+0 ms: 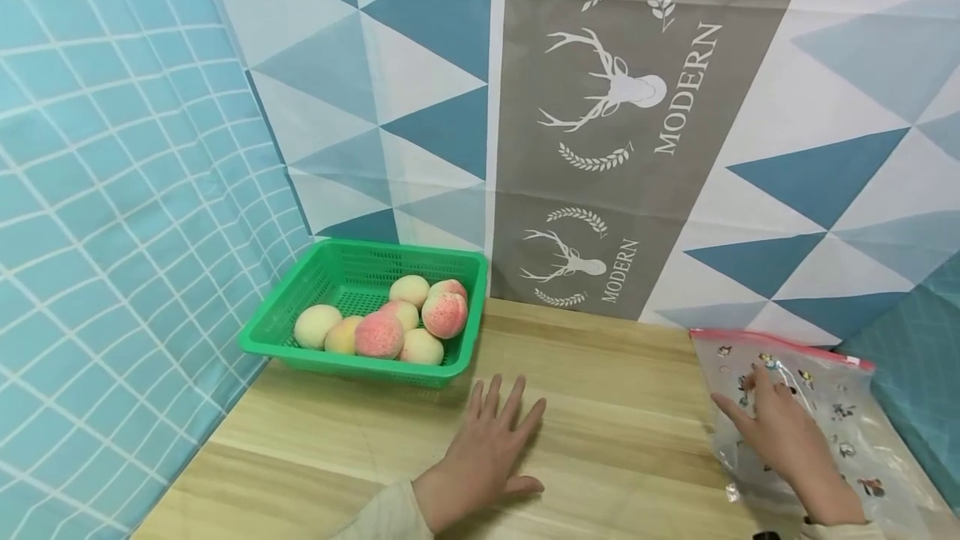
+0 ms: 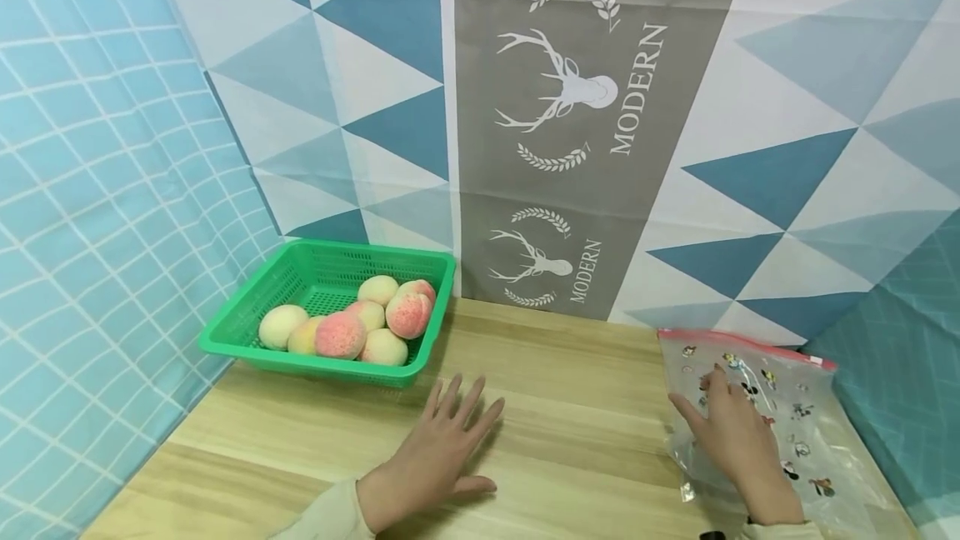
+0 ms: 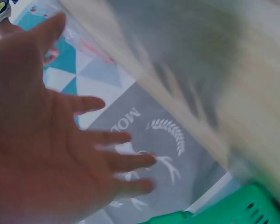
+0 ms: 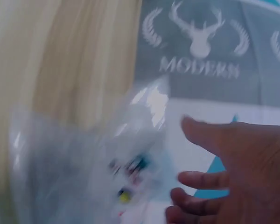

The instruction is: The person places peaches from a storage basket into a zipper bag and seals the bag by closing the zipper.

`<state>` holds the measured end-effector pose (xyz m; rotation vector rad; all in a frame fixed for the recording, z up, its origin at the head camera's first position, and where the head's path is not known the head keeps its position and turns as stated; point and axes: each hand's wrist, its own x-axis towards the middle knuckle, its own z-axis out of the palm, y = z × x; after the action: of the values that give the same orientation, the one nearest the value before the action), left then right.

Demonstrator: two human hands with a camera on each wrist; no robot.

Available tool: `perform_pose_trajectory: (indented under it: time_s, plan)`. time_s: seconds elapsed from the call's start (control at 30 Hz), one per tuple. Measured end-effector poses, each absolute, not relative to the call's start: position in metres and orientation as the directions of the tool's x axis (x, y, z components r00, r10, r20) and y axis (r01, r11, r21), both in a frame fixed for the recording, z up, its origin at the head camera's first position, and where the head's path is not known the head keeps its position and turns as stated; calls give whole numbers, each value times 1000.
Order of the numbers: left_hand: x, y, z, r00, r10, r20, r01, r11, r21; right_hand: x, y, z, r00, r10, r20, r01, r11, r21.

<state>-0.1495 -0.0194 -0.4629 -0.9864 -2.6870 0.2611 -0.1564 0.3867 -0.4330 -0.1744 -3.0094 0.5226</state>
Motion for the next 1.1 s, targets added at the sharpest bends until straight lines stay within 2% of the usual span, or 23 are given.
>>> perform_pose_trajectory:
  time_s: [0.17,0.3,0.5,0.6,0.8,1.0,1.1]
  plan:
    - [-146,-23,-459,-796,605,-25,603,788,-124,-161,405,-445,-971,140,-192,211,882,-421]
    - [-147,-22,-457,-808,581,-103,589,804,-82,-164,418,-459,-962,116,-246,224,853,-471]
    - [-149,-19,-453,-809,579,-98,587,803,-99,-169,432,-467,-971,112,-211,205,843,-497]
    - [-151,-18,-450,-811,576,-102,584,803,-118,-169,434,-463,-981,56,-185,142,857,-495]
    - [-163,-15,-447,-802,591,-86,597,794,-116,-172,430,-437,-998,-19,-68,7,929,-371]
    - [-166,-14,-445,-802,584,-128,595,800,-76,-163,412,-421,-996,-37,79,-57,963,-262]
    - [-157,-15,-446,-801,561,-210,579,814,-34,-151,396,-423,-1000,-10,29,-16,973,-231]
